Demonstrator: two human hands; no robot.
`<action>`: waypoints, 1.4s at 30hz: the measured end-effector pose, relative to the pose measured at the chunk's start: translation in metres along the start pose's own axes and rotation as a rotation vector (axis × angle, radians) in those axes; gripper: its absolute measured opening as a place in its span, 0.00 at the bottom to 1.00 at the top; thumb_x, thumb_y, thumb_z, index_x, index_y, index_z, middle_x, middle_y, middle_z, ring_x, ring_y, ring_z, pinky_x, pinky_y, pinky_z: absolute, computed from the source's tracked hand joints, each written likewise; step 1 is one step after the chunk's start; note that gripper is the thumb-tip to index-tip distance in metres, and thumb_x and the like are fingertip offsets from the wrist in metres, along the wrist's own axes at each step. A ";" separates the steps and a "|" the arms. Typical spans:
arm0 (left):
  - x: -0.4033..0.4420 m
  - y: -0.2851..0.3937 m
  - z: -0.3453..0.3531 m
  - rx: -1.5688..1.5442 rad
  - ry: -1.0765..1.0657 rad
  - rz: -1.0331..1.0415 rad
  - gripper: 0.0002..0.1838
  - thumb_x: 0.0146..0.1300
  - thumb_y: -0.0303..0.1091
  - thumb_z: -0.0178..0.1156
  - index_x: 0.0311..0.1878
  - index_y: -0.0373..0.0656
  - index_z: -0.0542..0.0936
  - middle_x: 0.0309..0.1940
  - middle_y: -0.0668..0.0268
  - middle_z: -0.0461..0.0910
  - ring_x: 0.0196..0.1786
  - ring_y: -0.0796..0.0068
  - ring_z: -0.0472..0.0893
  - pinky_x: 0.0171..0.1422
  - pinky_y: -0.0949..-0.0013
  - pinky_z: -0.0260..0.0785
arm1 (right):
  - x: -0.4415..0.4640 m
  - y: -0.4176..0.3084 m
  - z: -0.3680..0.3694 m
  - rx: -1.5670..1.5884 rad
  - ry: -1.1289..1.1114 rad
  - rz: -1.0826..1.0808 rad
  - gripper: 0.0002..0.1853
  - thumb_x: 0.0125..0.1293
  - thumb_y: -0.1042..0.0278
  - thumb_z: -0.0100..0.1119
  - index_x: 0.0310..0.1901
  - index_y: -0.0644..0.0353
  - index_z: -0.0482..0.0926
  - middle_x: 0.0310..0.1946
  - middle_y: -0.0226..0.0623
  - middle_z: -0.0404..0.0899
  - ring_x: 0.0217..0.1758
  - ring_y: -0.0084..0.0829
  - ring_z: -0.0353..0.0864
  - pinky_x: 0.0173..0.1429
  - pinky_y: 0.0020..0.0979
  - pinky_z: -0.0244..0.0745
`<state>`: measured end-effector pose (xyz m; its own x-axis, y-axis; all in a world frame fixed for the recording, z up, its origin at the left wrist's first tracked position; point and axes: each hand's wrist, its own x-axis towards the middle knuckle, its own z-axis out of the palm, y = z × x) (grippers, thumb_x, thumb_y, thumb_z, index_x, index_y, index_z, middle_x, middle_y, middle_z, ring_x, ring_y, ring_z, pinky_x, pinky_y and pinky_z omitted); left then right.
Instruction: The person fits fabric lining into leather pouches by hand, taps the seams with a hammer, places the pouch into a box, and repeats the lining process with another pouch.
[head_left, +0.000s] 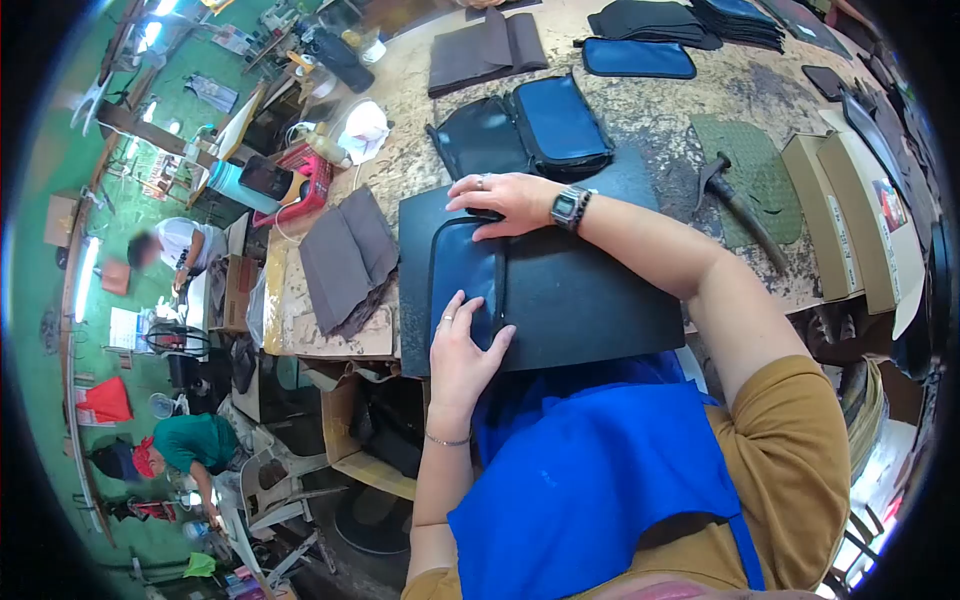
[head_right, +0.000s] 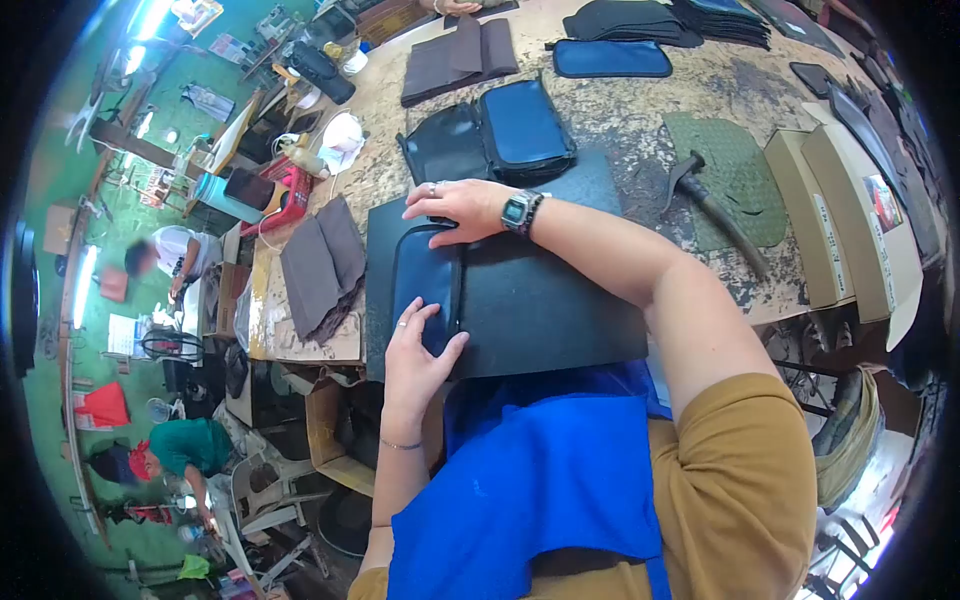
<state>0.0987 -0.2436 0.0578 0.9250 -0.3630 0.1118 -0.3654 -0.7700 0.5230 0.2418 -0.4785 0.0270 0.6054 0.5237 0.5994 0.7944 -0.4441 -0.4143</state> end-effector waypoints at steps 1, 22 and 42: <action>-0.002 -0.002 -0.004 -0.022 0.025 0.006 0.31 0.53 0.46 0.74 0.57 0.39 0.80 0.65 0.46 0.73 0.66 0.47 0.75 0.69 0.55 0.68 | 0.000 -0.005 -0.007 -0.062 0.066 -0.023 0.22 0.60 0.59 0.71 0.54 0.53 0.80 0.56 0.38 0.78 0.61 0.43 0.77 0.63 0.39 0.75; 0.251 -0.070 0.074 -0.280 0.087 -0.298 0.25 0.70 0.44 0.56 0.69 0.53 0.72 0.59 0.61 0.80 0.67 0.58 0.74 0.72 0.40 0.57 | -0.154 0.131 -0.175 -0.634 0.272 0.932 0.24 0.66 0.51 0.64 0.58 0.56 0.79 0.52 0.50 0.82 0.55 0.46 0.81 0.60 0.43 0.75; 0.246 -0.040 0.007 -0.821 0.186 -0.354 0.25 0.67 0.28 0.59 0.67 0.42 0.69 0.44 0.67 0.77 0.43 0.77 0.77 0.54 0.63 0.75 | -0.081 0.127 -0.135 0.340 0.567 1.038 0.22 0.69 0.63 0.63 0.62 0.56 0.73 0.53 0.37 0.77 0.52 0.31 0.79 0.43 0.34 0.85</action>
<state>0.3405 -0.3060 0.0579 0.9969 -0.0315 -0.0725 0.0657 -0.1787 0.9817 0.2872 -0.6758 0.0184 0.9181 -0.3923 0.0567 -0.0273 -0.2052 -0.9783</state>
